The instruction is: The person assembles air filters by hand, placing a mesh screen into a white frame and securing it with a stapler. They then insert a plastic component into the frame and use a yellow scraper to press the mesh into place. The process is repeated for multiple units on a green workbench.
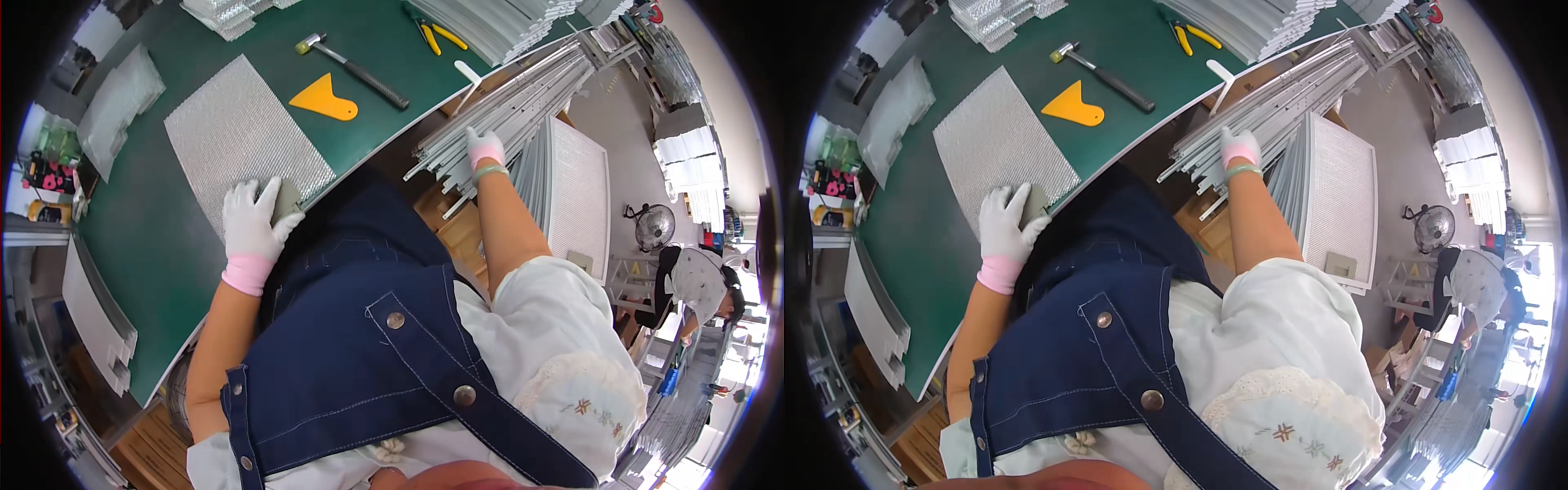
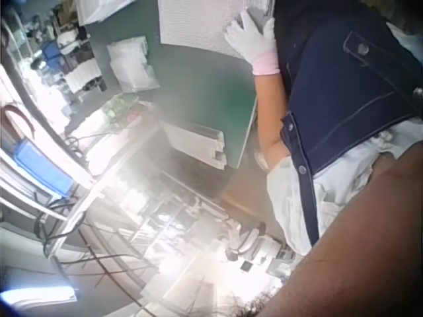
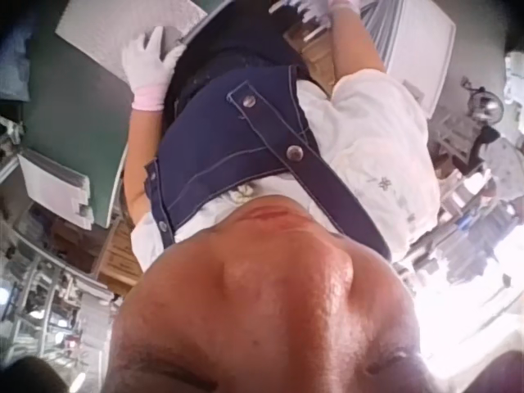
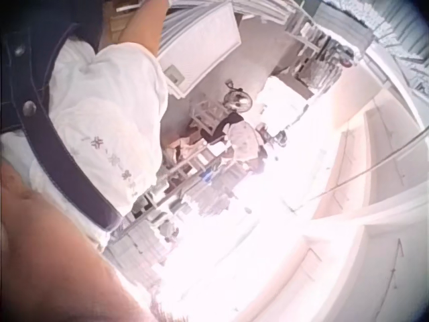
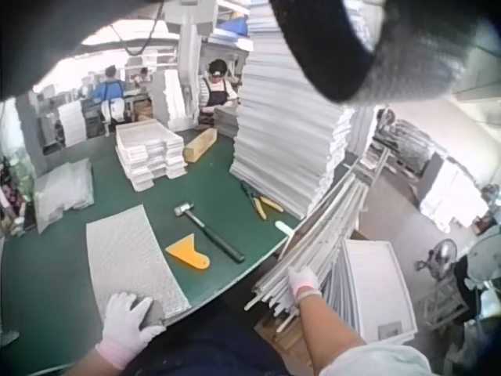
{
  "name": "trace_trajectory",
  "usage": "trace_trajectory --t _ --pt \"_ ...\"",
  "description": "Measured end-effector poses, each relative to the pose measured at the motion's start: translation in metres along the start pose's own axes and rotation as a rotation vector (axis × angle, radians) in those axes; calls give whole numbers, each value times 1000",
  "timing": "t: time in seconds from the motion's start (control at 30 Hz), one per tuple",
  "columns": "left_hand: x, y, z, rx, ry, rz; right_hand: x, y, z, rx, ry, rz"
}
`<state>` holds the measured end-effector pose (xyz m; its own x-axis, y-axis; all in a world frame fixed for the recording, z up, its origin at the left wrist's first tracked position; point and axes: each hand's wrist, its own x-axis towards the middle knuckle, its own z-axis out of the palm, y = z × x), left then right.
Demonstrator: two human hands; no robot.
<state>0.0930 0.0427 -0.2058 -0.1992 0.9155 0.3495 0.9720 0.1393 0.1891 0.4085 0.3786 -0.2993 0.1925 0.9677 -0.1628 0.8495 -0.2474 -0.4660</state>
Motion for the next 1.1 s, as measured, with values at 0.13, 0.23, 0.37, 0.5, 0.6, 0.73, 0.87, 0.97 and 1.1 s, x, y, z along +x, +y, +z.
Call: trace_trajectory --t 0.13,0.23,0.37,0.5,0.6,0.73,0.87,0.97,1.1 --pt "-5 0 -2 -23 26 15 7 -24 6 -221 -243 -36" --pt "0 0 -2 -101 27 -7 57 23 32 -190 -503 -331" --pt "-18 17 -26 -2 330 43 -28 -4 -8 927 -476 -228" --pt "15 59 -42 -350 5 189 -147 -58 -55 1512 -1259 -78" --pt "23 90 -44 -890 10 183 -235 -88 -89 1373 -1428 -144" --pt "11 89 -93 -1557 328 205 -221 -115 -96 1822 -1274 -286" --pt "-9 52 -143 -1411 815 32 -155 -114 -88 1975 -926 -48" --pt "-20 71 -121 -1435 703 -56 -208 -119 -101 1883 -1088 -37" --pt "-37 57 -133 -1307 806 -208 -185 -114 -103 1920 -792 -121"
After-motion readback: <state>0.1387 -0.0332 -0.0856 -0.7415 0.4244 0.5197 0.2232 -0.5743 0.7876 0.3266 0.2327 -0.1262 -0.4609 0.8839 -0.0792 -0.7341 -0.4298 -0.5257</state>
